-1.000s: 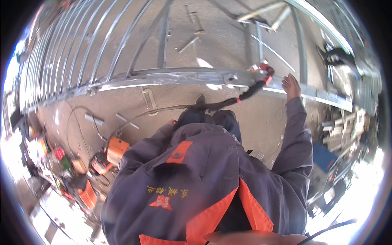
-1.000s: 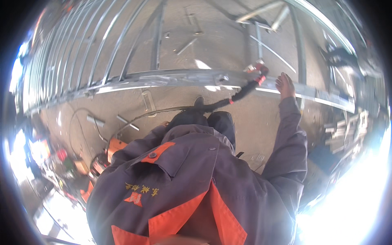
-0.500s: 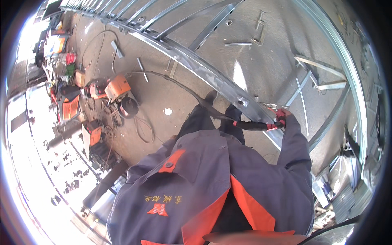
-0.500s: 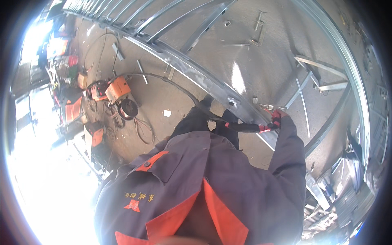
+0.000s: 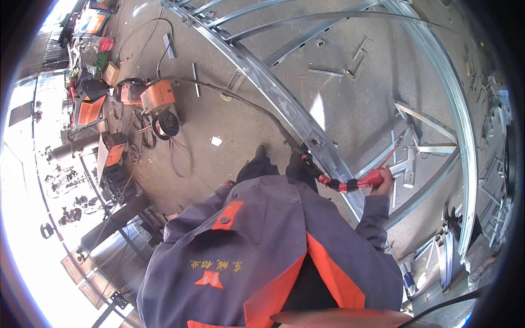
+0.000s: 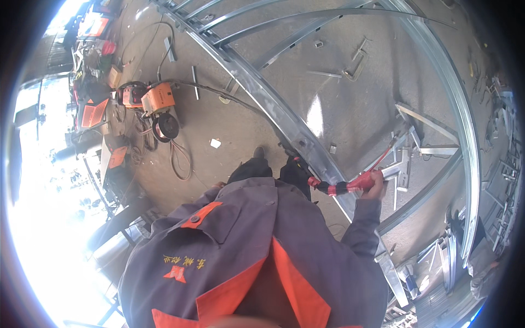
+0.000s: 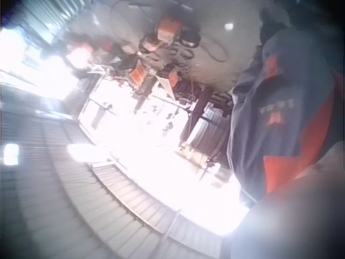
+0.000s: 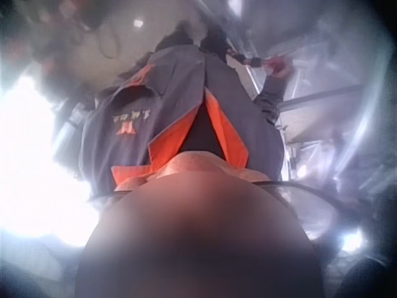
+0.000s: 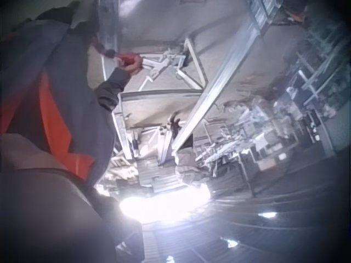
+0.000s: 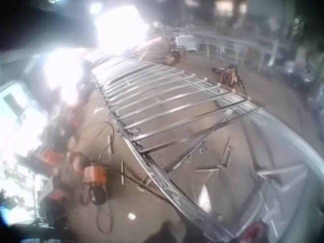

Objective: The person welds joints on a large curved metal frame using a handheld welding torch, then positions a long metal bar into the frame and continues welding along the structure. The person moves around the frame to access different joints and maintains control of the torch throughout.

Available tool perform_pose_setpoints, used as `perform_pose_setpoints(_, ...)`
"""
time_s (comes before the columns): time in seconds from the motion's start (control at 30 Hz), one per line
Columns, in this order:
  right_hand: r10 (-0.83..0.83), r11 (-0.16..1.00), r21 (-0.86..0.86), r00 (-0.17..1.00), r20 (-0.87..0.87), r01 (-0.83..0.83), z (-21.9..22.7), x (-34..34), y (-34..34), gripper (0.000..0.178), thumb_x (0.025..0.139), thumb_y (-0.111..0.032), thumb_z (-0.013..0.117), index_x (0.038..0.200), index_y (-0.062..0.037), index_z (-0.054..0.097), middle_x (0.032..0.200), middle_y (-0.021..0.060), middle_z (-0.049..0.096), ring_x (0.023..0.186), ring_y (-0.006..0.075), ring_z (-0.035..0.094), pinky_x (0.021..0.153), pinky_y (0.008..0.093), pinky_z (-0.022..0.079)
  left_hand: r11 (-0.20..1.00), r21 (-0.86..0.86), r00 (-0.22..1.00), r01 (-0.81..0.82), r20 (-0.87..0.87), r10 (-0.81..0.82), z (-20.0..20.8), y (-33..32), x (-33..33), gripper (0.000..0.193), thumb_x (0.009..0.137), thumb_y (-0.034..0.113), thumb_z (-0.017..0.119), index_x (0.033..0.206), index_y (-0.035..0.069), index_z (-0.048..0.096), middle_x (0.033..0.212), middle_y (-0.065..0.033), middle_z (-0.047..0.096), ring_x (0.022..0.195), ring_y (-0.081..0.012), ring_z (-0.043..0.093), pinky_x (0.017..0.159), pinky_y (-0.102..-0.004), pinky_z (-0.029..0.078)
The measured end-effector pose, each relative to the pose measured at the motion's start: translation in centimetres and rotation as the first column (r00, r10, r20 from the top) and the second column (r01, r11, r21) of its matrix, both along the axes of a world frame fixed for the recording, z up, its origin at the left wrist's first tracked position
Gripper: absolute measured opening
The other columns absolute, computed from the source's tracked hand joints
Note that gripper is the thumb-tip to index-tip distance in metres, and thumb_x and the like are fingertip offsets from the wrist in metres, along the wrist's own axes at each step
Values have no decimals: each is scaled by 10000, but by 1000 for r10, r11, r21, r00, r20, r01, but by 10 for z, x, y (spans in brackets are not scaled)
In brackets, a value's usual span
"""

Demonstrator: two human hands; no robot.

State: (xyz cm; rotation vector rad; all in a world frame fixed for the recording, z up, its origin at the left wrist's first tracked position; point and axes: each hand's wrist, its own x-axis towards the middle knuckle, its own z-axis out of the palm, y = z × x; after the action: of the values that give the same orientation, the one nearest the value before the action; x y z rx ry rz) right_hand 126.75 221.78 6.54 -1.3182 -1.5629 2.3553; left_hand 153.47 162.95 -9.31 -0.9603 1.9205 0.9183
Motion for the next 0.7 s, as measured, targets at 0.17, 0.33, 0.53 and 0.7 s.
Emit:
perform_pose_setpoints(0.17,333,939,167,910,-245,-299,149,-15,-75,529,742,-172,647,1218,12,507,955,125,570,793,271,618,724,402,545,1000,18,1000,-16,-26,17,-12,-12,-6,395,877,386,703,1146,97,709,1052,-171,741,1013,-313,713,885,-405,553)
perform_pose_setpoints(0.33,457,888,265,661,-595,-375,219,-42,-138,588,716,-222,704,1219,5,502,994,89,540,941,244,552,874,373,428,998,55,997,-36,-64,39,-38,-47,-10,393,875,388,705,1141,99,711,1047,-171,743,1009,-316,714,882,-407,554)
perform_pose_setpoints(0.53,619,782,501,370,-692,-371,279,-76,-213,748,781,-216,735,1400,14,385,1060,85,536,947,223,531,879,382,433,995,89,989,-41,-137,53,-76,-136,-34,392,872,390,707,1136,101,714,1041,-172,745,1006,-319,716,880,-408,555)
perform_pose_setpoints(0.7,657,743,509,331,-677,-434,319,-116,-292,753,885,-224,692,1482,7,296,1121,152,589,807,191,626,608,315,533,993,100,990,-64,-119,76,-72,-201,-48,378,844,371,761,1109,105,723,1051,-166,751,1017,-297,722,894,-393,559)
